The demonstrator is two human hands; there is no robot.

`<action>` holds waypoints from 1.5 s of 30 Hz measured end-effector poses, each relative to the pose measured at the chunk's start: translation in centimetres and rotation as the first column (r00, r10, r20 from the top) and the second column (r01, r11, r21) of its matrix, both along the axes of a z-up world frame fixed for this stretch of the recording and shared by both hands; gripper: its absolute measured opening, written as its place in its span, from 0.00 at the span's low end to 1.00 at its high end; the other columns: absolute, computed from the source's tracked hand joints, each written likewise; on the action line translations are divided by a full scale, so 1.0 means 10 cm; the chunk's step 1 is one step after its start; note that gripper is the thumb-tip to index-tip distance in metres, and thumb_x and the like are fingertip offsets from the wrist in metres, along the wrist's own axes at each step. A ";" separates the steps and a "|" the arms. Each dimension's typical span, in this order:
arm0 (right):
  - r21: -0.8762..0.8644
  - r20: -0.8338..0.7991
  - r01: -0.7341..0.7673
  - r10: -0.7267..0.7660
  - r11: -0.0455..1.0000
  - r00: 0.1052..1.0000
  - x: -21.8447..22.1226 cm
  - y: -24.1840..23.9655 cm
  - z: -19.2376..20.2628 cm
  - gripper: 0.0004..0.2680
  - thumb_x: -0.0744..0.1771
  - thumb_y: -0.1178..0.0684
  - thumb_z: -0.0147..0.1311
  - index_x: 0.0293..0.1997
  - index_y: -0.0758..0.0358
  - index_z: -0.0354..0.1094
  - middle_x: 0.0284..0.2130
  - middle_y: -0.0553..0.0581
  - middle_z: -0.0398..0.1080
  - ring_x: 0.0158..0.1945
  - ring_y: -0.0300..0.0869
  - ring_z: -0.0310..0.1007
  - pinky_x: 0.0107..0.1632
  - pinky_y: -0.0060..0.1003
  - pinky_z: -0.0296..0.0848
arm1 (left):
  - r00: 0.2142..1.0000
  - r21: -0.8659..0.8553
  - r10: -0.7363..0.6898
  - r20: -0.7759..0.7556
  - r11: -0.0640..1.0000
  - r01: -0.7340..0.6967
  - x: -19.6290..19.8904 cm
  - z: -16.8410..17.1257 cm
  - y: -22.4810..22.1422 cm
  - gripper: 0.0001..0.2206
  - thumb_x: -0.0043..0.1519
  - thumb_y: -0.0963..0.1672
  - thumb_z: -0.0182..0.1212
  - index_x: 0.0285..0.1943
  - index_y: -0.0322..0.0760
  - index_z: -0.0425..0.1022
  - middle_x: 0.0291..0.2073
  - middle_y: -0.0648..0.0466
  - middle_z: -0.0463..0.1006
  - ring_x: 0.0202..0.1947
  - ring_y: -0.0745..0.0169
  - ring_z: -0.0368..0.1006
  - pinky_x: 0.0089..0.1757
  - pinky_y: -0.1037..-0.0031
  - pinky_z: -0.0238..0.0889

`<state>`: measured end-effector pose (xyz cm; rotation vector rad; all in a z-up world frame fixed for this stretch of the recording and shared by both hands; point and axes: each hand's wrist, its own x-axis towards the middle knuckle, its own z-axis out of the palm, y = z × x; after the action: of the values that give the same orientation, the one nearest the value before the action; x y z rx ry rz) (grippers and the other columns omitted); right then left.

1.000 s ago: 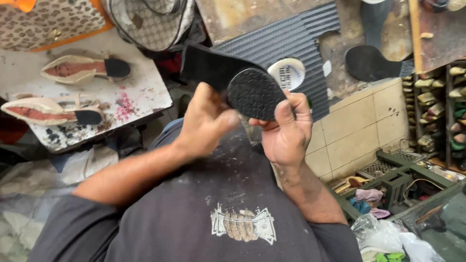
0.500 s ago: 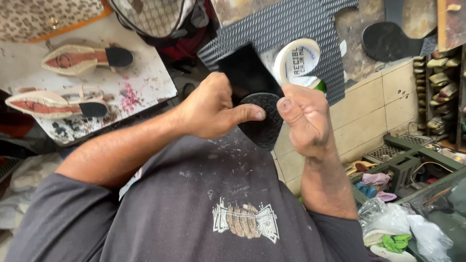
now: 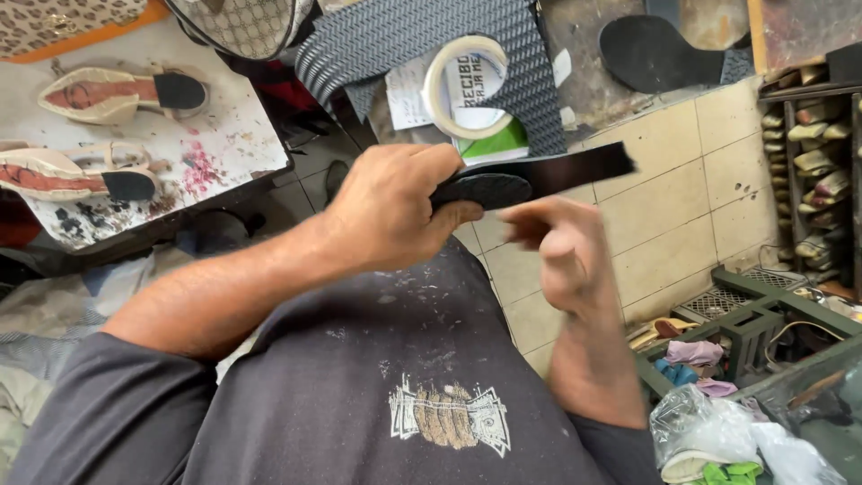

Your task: Apply adhesive to a shoe and attach a new rubber sole

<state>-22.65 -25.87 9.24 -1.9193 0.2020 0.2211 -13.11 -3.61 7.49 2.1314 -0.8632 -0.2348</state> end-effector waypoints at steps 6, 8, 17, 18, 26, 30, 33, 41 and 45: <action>-0.828 0.484 0.125 0.584 0.546 0.652 -0.01 -0.28 0.69 0.23 0.71 0.31 0.44 0.49 0.64 0.77 0.47 0.61 0.77 0.49 0.54 0.75 0.54 0.49 0.59 | 0.965 0.369 -0.257 -0.046 0.894 0.256 -0.09 0.28 -0.45 0.17 0.57 0.53 0.72 0.35 0.42 0.73 0.24 0.57 0.78 0.24 0.44 0.76 0.24 0.50 0.67; -0.837 0.428 0.022 0.631 0.546 0.646 0.10 -0.37 0.58 0.19 0.72 0.33 0.44 0.43 0.57 0.75 0.39 0.52 0.75 0.42 0.49 0.72 0.50 0.47 0.55 | 0.959 0.384 -0.281 -0.030 0.883 0.271 -0.15 0.33 -0.61 0.15 0.59 0.52 0.70 0.34 0.42 0.73 0.23 0.58 0.78 0.22 0.48 0.74 0.23 0.54 0.67; -0.275 0.432 -0.247 0.348 0.929 0.832 -0.17 -0.64 0.12 0.16 0.72 0.44 0.42 0.28 0.63 0.64 0.24 0.52 0.64 0.30 0.42 0.59 0.37 0.39 0.57 | 0.991 -0.195 -0.134 -0.003 0.972 0.131 -0.40 0.05 -0.58 0.12 0.61 0.46 0.74 0.42 0.36 0.76 0.29 0.54 0.79 0.28 0.57 0.74 0.30 0.67 0.65; -0.283 0.347 -0.303 0.392 0.910 0.852 -0.18 -0.65 0.12 0.21 0.73 0.37 0.35 0.26 0.62 0.60 0.22 0.52 0.62 0.27 0.40 0.59 0.31 0.37 0.55 | 0.987 -0.197 -0.140 -0.079 0.973 0.122 -0.44 0.00 -0.60 0.11 0.61 0.46 0.73 0.39 0.38 0.75 0.23 0.56 0.75 0.22 0.56 0.70 0.26 0.66 0.59; -0.034 0.452 -0.284 0.268 0.958 0.851 -0.19 -0.59 -0.16 0.15 0.72 0.49 0.44 0.27 0.62 0.58 0.24 0.51 0.54 0.28 0.41 0.52 0.34 0.39 0.52 | 0.961 -0.111 -0.073 -0.267 0.993 0.045 -0.45 0.15 -0.74 0.22 0.53 0.49 0.81 0.45 0.39 0.71 0.37 0.52 0.77 0.29 0.58 0.78 0.24 0.68 0.68; 0.108 0.414 -0.248 0.183 0.963 0.892 -0.17 -0.69 -0.46 0.16 0.74 0.50 0.44 0.24 0.59 0.64 0.18 0.51 0.56 0.23 0.35 0.54 0.29 0.34 0.59 | 0.926 -0.215 0.043 -0.376 0.968 -0.132 -0.60 -0.19 -0.82 0.15 0.55 0.44 0.75 0.43 0.34 0.73 0.26 0.44 0.77 0.27 0.41 0.79 0.25 0.61 0.69; -0.090 0.492 -0.225 0.240 0.970 0.837 -0.01 -0.65 -0.12 0.12 0.72 0.49 0.54 0.31 0.62 0.67 0.21 0.53 0.54 0.24 0.39 0.56 0.31 0.35 0.61 | 0.934 -0.124 0.027 -0.356 0.989 -0.076 -0.48 -0.03 -0.82 0.14 0.54 0.45 0.76 0.42 0.37 0.74 0.24 0.46 0.77 0.25 0.40 0.78 0.26 0.57 0.68; 0.263 0.459 0.066 -0.185 0.962 0.869 0.05 -0.64 -0.72 0.11 0.72 0.56 0.50 0.29 0.58 0.62 0.23 0.46 0.56 0.30 0.31 0.54 0.34 0.28 0.57 | 0.879 -0.274 -0.022 -0.476 0.954 -0.124 -0.43 -0.17 -0.78 0.26 0.55 0.46 0.77 0.57 0.42 0.66 0.32 0.47 0.82 0.32 0.50 0.81 0.33 0.61 0.73; 0.383 0.338 0.242 -0.379 0.891 0.861 -0.02 -0.90 -1.45 0.09 0.70 0.50 0.52 0.43 0.66 0.70 0.39 0.50 0.69 0.46 0.35 0.63 0.52 0.32 0.70 | 0.864 -0.286 -0.045 -0.502 0.951 -0.116 -0.39 -0.26 -0.70 0.11 0.58 0.43 0.73 0.43 0.35 0.76 0.21 0.48 0.78 0.24 0.56 0.76 0.28 0.67 0.70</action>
<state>-22.86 -34.92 -5.29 -1.5270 0.1836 -0.3493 -16.96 -10.62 4.90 1.6736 -0.5072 -0.5730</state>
